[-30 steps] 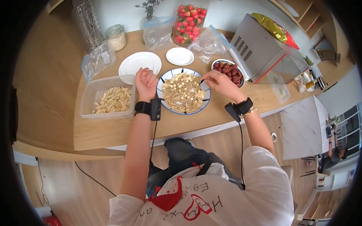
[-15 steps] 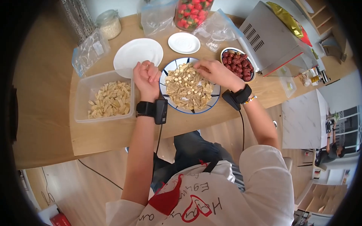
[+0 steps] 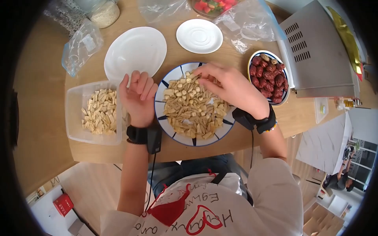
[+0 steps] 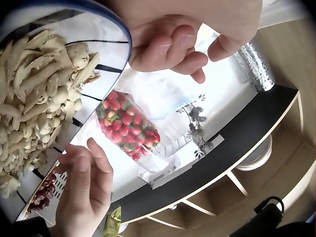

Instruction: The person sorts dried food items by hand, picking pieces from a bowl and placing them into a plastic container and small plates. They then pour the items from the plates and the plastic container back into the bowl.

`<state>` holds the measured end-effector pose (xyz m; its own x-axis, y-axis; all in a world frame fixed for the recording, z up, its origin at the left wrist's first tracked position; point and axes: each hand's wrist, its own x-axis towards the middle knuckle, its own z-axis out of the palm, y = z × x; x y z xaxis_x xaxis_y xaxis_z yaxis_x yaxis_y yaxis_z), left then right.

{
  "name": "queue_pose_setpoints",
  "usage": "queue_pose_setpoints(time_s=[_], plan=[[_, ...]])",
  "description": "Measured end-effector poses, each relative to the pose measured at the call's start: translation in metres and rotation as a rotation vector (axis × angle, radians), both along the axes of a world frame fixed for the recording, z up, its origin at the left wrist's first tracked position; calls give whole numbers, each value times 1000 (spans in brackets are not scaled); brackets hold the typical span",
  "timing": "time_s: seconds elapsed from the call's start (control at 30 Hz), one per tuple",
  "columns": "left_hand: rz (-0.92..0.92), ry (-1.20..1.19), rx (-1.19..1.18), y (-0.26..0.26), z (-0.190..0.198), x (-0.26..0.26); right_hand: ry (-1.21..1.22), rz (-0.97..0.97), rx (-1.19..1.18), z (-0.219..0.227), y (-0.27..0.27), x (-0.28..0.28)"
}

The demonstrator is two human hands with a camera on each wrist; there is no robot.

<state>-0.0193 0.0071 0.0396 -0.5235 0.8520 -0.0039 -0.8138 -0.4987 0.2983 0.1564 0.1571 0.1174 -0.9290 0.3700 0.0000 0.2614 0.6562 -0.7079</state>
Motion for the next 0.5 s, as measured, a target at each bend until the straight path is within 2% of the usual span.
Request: queue_pose_setpoints(time_s=[0.13,0.23,0.27,0.37,0.4,0.5], plan=[[48,-32,-15,2,-3,2,91,-180,-102,-10,9,-2],[61,-89,-71,1,-3,4,175,-87,-304,-23,17,12],[48,-104,-55,1,-5,3,188,-180,-436,-23,14,14],[20,-129,-70,2,-4,-1,102,-145,-154,-15,13,4],[22,-134,-62,2,-4,-1,139,-93,-155,-16,13,2],[6,-164,-37,1,-5,-1,103,-140,-191,-17,15,6]])
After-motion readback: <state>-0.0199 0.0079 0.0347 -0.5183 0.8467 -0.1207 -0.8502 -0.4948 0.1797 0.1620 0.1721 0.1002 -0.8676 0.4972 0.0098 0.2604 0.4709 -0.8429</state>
